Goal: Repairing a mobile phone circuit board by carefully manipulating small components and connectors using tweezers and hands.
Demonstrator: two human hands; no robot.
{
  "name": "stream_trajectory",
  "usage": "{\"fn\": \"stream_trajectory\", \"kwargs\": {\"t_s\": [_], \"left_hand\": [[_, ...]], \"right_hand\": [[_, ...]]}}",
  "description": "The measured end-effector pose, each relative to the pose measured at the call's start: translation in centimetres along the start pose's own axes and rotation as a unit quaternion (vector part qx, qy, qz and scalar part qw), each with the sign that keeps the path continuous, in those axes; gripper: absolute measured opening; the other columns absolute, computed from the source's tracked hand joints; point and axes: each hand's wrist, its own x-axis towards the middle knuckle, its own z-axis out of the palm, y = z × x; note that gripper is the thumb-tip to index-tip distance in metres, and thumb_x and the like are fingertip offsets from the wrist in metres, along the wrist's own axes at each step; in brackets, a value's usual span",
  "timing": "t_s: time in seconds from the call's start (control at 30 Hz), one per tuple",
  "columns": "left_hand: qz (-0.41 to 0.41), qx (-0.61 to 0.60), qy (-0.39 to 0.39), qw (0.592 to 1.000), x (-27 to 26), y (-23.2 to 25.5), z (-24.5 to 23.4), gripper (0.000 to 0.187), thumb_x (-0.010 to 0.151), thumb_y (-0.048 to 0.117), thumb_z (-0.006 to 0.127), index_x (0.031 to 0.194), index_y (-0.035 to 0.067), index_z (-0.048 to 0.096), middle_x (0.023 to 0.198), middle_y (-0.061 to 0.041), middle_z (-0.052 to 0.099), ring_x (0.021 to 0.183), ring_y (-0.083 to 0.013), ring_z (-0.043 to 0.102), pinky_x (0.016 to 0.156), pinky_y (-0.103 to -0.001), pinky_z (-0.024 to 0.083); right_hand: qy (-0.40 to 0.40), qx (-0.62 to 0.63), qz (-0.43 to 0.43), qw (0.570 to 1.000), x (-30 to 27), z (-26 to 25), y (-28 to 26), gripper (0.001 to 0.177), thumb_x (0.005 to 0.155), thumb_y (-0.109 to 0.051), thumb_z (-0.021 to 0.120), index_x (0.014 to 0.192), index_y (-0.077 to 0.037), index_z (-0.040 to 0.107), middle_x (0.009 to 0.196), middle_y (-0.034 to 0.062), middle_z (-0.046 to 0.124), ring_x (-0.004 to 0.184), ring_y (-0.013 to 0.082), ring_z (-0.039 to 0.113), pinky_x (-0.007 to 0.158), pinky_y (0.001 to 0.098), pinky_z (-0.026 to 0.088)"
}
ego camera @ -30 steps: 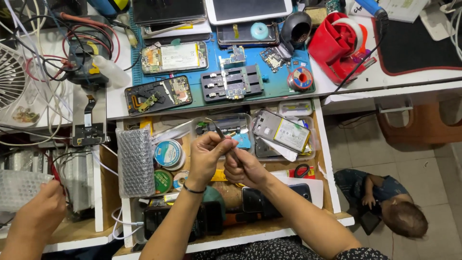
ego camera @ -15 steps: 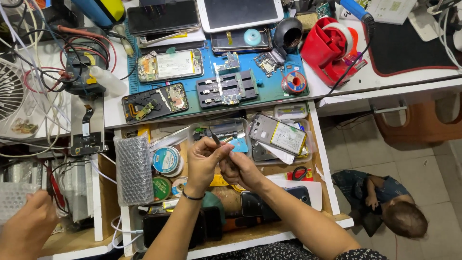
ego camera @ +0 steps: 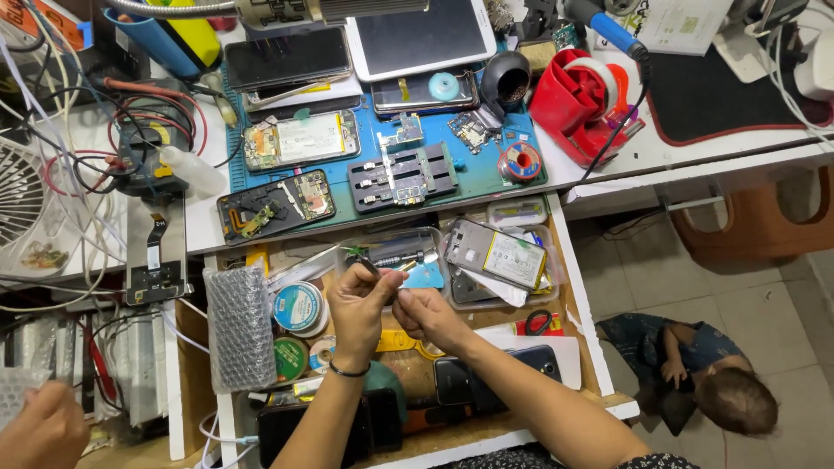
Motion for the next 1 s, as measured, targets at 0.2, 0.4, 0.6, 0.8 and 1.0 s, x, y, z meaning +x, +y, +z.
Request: {"fn": "stream_trajectory", "kwargs": {"t_s": [0.2,0.4,0.6,0.8,1.0], "left_hand": [[-0.034,-0.063,-0.039,0.997,0.1,0.4,0.8,0.019,0.086,0.004,0.081,0.104,0.000,0.076,0.093,-0.013,0.081,0.090,-0.0137,0.073,0.086,-0.031,0.059],[-0.025,-0.047,0.001,0.999,1.2,-3.9,-2.0,0.018,0.083,0.003,0.085,0.094,0.000,0.072,0.085,-0.009,0.077,0.076,-0.0106,0.071,0.074,-0.024,0.056],[-0.055,-0.164,-0.093,0.980,0.2,-1.7,0.1,0.020,0.081,-0.001,0.082,0.099,-0.006,0.074,0.083,-0.022,0.076,0.071,-0.0241,0.074,0.072,-0.033,0.061],[-0.012,0.007,0.027,1.000,0.3,-1.6,-0.6,0.019,0.082,0.006,0.086,0.099,-0.001,0.081,0.088,-0.014,0.081,0.080,-0.0108,0.071,0.075,-0.027,0.058],[-0.051,-0.143,-0.049,0.987,-0.7,0.1,1.0,0.021,0.085,0.004,0.079,0.105,-0.005,0.077,0.087,-0.021,0.080,0.087,-0.0237,0.078,0.083,-0.033,0.061]], "right_hand": [[-0.063,0.213,0.094,0.970,-0.8,-0.9,-0.2,0.059,0.114,-0.046,0.032,0.067,-0.012,0.039,0.049,-0.0084,0.018,0.038,0.0048,0.020,0.035,0.0162,0.022],[-0.046,0.215,0.095,0.971,-0.4,0.5,0.7,0.056,0.112,-0.055,0.033,0.073,-0.016,0.039,0.051,-0.0099,0.021,0.039,0.0052,0.026,0.036,0.0182,0.029],[-0.121,0.318,0.164,0.926,-1.6,-1.5,1.9,0.054,0.115,-0.050,0.027,0.071,-0.019,0.035,0.050,-0.0100,0.019,0.039,0.0050,0.022,0.038,0.0167,0.023],[-0.027,0.061,0.016,0.998,0.2,-1.2,2.0,0.054,0.115,-0.037,0.036,0.066,-0.015,0.038,0.051,-0.0078,0.024,0.037,0.0070,0.024,0.035,0.0192,0.027],[-0.108,0.257,0.118,0.953,-1.0,-1.0,0.2,0.061,0.116,-0.046,0.029,0.064,-0.014,0.034,0.050,-0.0079,0.016,0.037,0.0048,0.020,0.036,0.0167,0.021]]}}
